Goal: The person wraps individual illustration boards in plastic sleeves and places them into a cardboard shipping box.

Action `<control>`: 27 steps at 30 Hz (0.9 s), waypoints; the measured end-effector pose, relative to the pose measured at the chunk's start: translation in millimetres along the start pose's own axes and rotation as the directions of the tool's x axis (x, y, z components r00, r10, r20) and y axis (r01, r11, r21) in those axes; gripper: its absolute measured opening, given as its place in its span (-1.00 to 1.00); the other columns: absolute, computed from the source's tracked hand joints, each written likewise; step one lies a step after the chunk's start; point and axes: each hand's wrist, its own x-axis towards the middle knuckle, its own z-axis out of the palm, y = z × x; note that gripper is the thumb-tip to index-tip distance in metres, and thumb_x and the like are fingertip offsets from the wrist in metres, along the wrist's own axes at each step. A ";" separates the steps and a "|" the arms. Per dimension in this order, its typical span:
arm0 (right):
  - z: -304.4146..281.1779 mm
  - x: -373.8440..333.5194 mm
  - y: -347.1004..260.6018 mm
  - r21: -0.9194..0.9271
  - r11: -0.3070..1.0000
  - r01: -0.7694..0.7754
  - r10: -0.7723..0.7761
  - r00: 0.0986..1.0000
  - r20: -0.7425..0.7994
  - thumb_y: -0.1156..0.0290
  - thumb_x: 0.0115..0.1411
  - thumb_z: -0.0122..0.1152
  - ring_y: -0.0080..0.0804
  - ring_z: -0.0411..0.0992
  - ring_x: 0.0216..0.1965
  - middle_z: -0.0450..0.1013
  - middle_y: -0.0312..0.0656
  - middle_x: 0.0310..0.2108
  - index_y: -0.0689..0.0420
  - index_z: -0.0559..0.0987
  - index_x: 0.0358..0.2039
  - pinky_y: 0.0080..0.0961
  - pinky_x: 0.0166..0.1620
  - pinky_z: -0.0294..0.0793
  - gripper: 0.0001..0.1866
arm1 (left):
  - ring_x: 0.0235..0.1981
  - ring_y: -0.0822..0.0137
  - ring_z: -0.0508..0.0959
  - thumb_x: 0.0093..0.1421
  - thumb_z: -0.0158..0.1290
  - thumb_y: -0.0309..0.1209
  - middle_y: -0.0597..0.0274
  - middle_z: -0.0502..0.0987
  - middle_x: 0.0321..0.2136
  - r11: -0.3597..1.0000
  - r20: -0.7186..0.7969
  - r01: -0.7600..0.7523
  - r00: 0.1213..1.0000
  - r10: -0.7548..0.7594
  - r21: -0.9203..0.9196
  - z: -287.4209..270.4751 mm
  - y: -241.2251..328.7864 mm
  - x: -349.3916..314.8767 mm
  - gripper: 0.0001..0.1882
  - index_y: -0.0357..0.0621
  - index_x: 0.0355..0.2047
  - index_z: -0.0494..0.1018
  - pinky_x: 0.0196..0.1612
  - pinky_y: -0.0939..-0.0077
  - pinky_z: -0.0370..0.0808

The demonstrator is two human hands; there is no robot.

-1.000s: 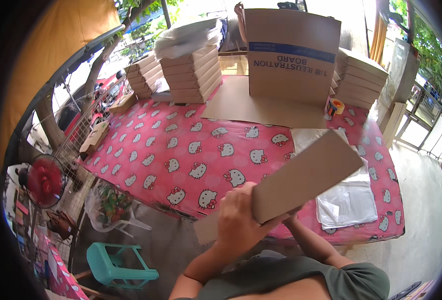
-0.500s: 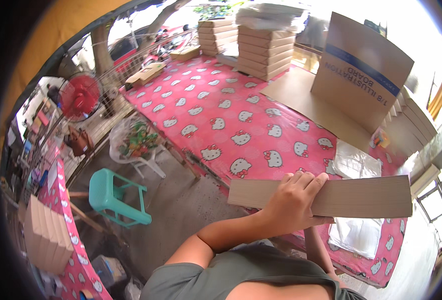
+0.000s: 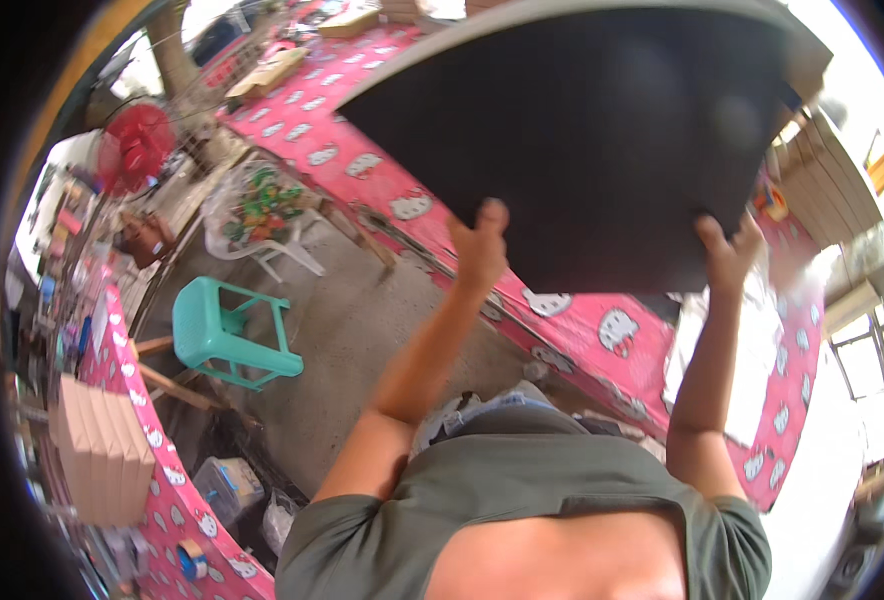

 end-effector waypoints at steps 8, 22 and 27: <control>47.0 8.6 14.8 -0.473 0.855 0.214 -0.196 0.977 0.089 -0.10 -0.51 0.44 -0.31 0.46 -0.41 0.48 -0.13 -0.46 0.22 0.50 -0.29 -0.49 -0.29 0.41 -0.20 | -0.01 0.23 0.27 0.06 -0.29 0.17 0.20 0.24 -0.02 0.938 0.111 -0.185 0.968 0.225 -0.292 -41.9 -95.0 46.8 -0.28 -0.15 0.03 0.16 0.06 0.34 0.22; 42.7 -11.7 5.6 -0.360 0.879 0.313 -0.282 0.950 0.137 -0.08 -0.57 0.46 -0.16 0.44 -0.26 0.44 0.01 -0.32 0.33 0.44 -0.25 -0.37 -0.18 0.40 -0.10 | -0.13 0.21 0.36 0.02 -0.06 0.00 0.10 0.31 -0.10 0.845 0.156 -0.374 0.875 0.458 -0.382 -97.2 -143.4 64.8 -0.39 -0.24 -0.08 0.23 -0.07 0.32 0.33; 0.9 -26.7 24.3 -0.318 0.906 0.278 -0.256 0.961 0.108 -0.02 -0.55 0.48 -0.12 0.44 -0.27 0.42 0.06 -0.32 0.34 0.41 -0.22 -0.37 -0.18 0.40 -0.10 | -0.23 0.30 0.41 0.12 -0.09 -0.20 0.07 0.38 -0.20 0.415 0.315 -0.815 0.550 0.773 0.405 -88.8 -154.6 52.6 -0.57 -0.38 -0.19 0.29 -0.16 0.38 0.40</control>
